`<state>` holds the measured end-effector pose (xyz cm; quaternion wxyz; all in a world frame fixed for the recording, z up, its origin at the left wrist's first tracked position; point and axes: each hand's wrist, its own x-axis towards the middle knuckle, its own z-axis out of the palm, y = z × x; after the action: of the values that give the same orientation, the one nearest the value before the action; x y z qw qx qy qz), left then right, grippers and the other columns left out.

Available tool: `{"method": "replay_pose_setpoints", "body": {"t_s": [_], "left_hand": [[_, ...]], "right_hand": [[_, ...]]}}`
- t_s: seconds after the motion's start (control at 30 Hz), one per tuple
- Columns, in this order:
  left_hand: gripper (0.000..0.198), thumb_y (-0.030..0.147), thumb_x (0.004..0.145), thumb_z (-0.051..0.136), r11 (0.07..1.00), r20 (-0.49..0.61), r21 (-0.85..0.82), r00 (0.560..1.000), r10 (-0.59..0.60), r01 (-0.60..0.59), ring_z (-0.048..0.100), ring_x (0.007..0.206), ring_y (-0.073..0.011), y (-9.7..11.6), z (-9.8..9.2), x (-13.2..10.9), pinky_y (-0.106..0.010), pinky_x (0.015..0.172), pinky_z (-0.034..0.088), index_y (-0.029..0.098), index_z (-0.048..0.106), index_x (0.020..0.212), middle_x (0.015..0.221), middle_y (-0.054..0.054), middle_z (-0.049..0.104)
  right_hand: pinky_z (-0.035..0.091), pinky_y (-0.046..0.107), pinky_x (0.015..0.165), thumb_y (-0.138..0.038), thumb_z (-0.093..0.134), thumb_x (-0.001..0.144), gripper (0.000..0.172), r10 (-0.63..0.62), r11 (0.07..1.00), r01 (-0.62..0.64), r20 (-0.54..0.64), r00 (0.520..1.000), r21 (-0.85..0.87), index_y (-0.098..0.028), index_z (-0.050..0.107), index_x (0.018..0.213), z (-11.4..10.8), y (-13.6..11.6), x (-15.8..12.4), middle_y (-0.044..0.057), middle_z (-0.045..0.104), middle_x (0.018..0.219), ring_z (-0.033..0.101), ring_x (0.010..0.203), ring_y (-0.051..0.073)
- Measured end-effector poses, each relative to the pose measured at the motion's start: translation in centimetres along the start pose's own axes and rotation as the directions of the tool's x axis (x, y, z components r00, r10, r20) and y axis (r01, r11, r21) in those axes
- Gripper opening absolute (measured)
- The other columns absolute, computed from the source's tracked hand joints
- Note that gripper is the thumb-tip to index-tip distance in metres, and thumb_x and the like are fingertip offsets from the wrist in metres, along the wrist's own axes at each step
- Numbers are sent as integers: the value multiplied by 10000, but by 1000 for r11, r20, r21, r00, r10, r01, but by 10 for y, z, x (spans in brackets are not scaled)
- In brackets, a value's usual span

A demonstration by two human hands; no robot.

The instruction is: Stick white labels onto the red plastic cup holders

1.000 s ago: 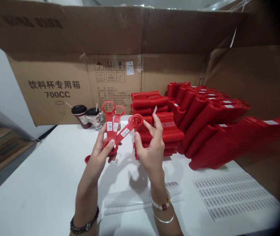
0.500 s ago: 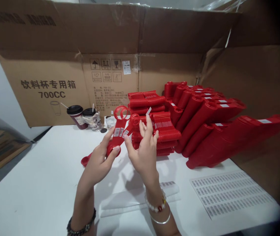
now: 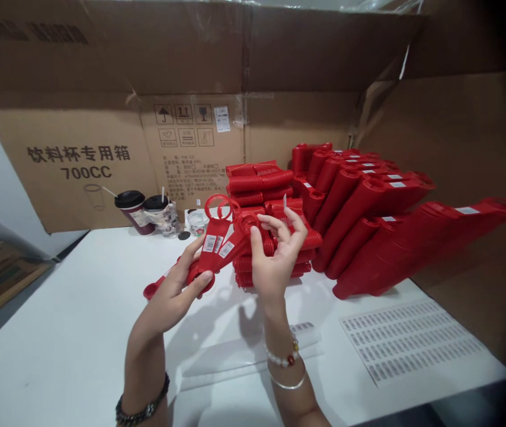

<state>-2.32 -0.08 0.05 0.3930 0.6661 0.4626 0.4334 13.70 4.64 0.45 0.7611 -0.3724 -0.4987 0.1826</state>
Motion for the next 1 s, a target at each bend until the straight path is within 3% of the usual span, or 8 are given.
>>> {"method": "replay_pose_setpoints", "body": {"t_s": [0.2, 0.33, 0.4, 0.53, 0.67, 0.77, 0.9, 1.0], "left_hand": [[535, 405, 942, 492, 997, -18, -69, 999, -41, 39, 459, 608, -99, 0, -3, 2, -211, 509, 388, 347, 289, 1434, 934, -15, 558], [245, 405, 942, 492, 995, 19, -89, 999, -33, 34, 417, 571, -95, -3, -1, 6, -213, 501, 360, 209, 544, 1080, 725, 18, 495], [235, 409, 948, 476, 997, 52, -74, 999, -7, 11, 397, 551, -96, -5, 0, 7, -219, 501, 349, 190, 540, 894, 644, 31, 454], [208, 402, 942, 480, 1000, 51, 4, 999, 15, -15, 433, 599, -118, -5, 1, 10, -233, 542, 361, 206, 546, 918, 686, 18, 493], [240, 409, 932, 484, 990, 81, 139, 997, 17, -28, 468, 657, -154, -1, 2, 11, -250, 574, 367, 197, 596, 944, 710, -12, 523], [258, 413, 935, 480, 987, 136, 154, 991, 16, -37, 455, 633, -148, 0, 3, 10, -249, 566, 370, 189, 600, 976, 709, -13, 521], [264, 435, 937, 476, 1000, 110, 6, 994, 8, -9, 416, 561, -118, -2, 4, 8, -231, 517, 362, 186, 552, 896, 645, 21, 467], [298, 457, 933, 476, 989, 44, -143, 998, -35, 41, 392, 514, -97, -4, 5, 8, -214, 465, 341, 187, 497, 808, 612, 41, 419]], "right_hand": [[476, 321, 867, -169, 556, 864, 384, 63, 997, -63, -5, 998, 35, -226, 381, 1201, -5, 4, 6, 19, 591, 944, 584, 870, 138], [459, 310, 849, -169, 565, 851, 377, 123, 991, -122, -15, 992, 58, -221, 395, 1183, -4, 8, 6, 18, 591, 950, 556, 837, 128], [456, 292, 800, -171, 571, 844, 383, 182, 983, -181, -9, 983, 41, -221, 394, 1179, -5, 12, 7, 13, 600, 946, 535, 797, 122], [448, 278, 746, -165, 578, 832, 392, 247, 969, -247, 9, 969, -13, -216, 388, 1172, -8, 18, 10, 12, 625, 941, 529, 750, 117], [427, 378, 950, -161, 537, 870, 339, 156, 988, -157, -13, 988, -7, -203, 399, 1176, -10, 12, 10, 31, 659, 939, 598, 915, 155], [389, 436, 1041, -193, 468, 926, 395, 40, 998, -46, 117, 992, 47, -213, 339, 1299, -12, -1, 8, 73, 667, 1099, 588, 1096, 183], [295, 467, 1130, -237, 457, 944, 435, -94, 992, 71, 243, 965, 102, -251, 326, 1359, -18, -13, 8, 85, 469, 1426, 407, 1344, 205], [355, 438, 1082, -275, 556, 911, 214, -31, 999, 23, 269, 963, 33, -255, 539, 1123, -25, -11, 10, 63, 522, 1312, 484, 1246, 216]]}}
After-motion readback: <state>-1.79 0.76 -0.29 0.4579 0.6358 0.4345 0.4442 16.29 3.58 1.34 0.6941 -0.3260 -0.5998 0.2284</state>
